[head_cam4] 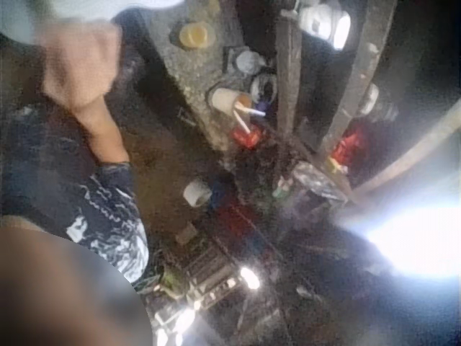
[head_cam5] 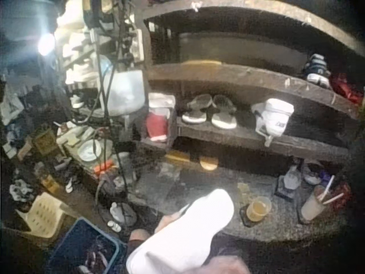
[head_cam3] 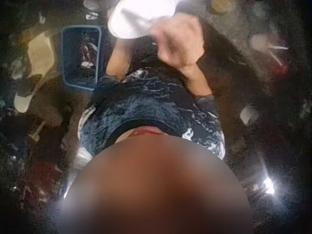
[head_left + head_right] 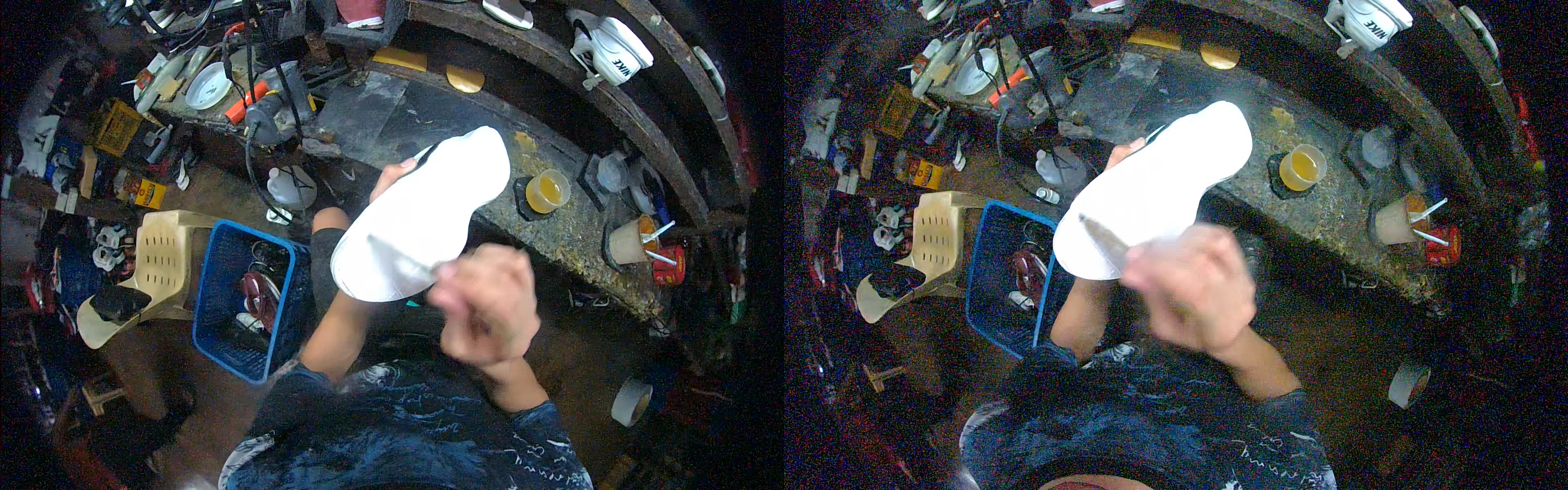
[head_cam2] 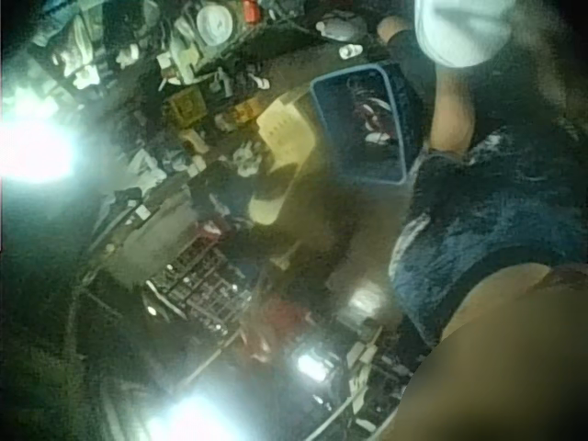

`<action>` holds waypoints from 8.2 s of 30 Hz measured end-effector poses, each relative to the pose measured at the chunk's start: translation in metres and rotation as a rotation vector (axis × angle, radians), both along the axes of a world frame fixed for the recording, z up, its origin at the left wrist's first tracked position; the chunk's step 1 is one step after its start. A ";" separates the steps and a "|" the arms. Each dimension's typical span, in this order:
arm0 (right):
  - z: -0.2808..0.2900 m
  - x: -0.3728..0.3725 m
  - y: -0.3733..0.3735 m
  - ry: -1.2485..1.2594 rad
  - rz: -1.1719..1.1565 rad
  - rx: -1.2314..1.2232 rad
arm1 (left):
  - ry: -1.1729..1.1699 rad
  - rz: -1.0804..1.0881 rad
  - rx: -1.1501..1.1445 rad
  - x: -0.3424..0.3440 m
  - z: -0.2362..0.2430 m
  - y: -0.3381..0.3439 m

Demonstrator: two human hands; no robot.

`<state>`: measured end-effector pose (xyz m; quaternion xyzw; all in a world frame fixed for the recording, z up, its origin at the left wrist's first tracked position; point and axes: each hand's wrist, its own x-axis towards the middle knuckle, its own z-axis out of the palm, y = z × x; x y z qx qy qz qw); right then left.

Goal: The person applies a substance to the edges of a white shoe sole using a brush, then uses a red-handled tool to scrape and smooth the sole surface. The person works on the sole while seated on the floor in a cluttered workshop.

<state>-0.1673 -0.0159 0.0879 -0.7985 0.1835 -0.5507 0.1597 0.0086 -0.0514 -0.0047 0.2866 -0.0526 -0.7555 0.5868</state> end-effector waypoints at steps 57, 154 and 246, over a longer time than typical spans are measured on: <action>-0.094 -0.064 -0.080 -0.689 0.289 0.791 | 0.311 -0.334 -0.612 0.008 0.007 0.024; -0.007 -0.023 -0.062 -0.522 -0.140 0.699 | -1.399 0.249 -0.761 0.012 -0.012 0.050; -0.045 -0.061 -0.038 -0.188 -0.169 0.209 | -1.179 0.189 -0.593 0.002 -0.014 0.041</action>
